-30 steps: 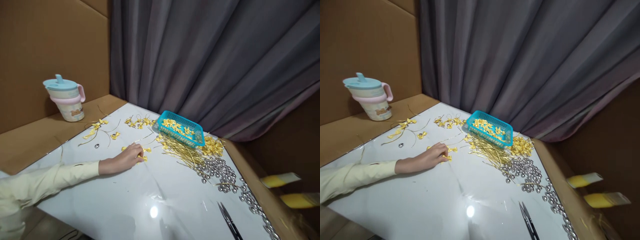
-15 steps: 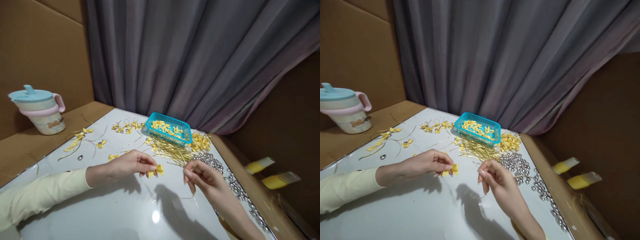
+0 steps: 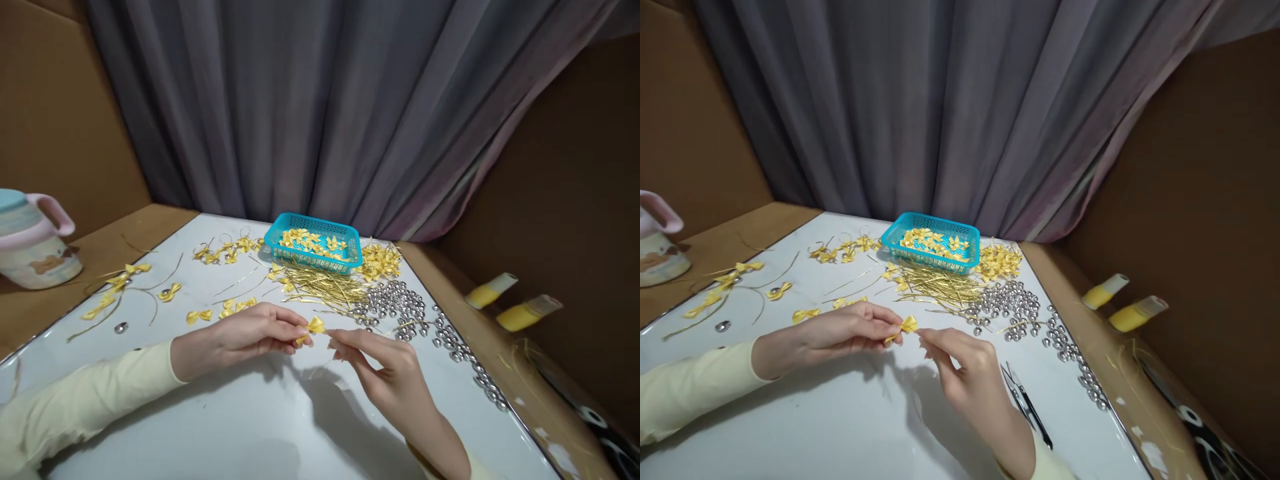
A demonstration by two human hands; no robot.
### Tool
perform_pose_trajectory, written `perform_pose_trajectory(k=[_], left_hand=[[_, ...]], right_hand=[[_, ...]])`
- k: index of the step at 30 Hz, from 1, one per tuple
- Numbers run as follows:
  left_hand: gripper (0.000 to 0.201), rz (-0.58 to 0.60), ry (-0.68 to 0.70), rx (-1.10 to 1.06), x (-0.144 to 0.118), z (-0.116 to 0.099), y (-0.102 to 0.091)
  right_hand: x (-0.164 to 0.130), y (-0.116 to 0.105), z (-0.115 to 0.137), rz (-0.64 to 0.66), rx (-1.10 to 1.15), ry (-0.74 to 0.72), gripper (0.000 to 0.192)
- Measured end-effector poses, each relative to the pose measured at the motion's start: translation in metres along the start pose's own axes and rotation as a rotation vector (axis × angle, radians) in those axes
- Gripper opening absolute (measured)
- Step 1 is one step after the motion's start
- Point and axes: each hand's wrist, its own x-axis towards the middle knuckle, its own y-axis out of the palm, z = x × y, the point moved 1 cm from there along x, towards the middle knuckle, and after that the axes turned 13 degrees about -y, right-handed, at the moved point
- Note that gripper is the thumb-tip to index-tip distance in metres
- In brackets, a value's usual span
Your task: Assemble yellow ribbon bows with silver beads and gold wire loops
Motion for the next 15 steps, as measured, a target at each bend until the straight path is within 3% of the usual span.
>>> perform_pose_trajectory(k=[9,15], left_hand=[[0.019,0.085,-0.075,-0.091,0.0092,0.0038,-0.0025],[0.015,0.079,-0.077,-0.082,0.0067,0.0057,-0.0029]], right_hand=[[-0.0001,0.0066,-0.0049,-0.005,-0.071,0.044,0.024],[-0.0029,0.0061,-0.0063,0.064,0.012,0.098,0.02]])
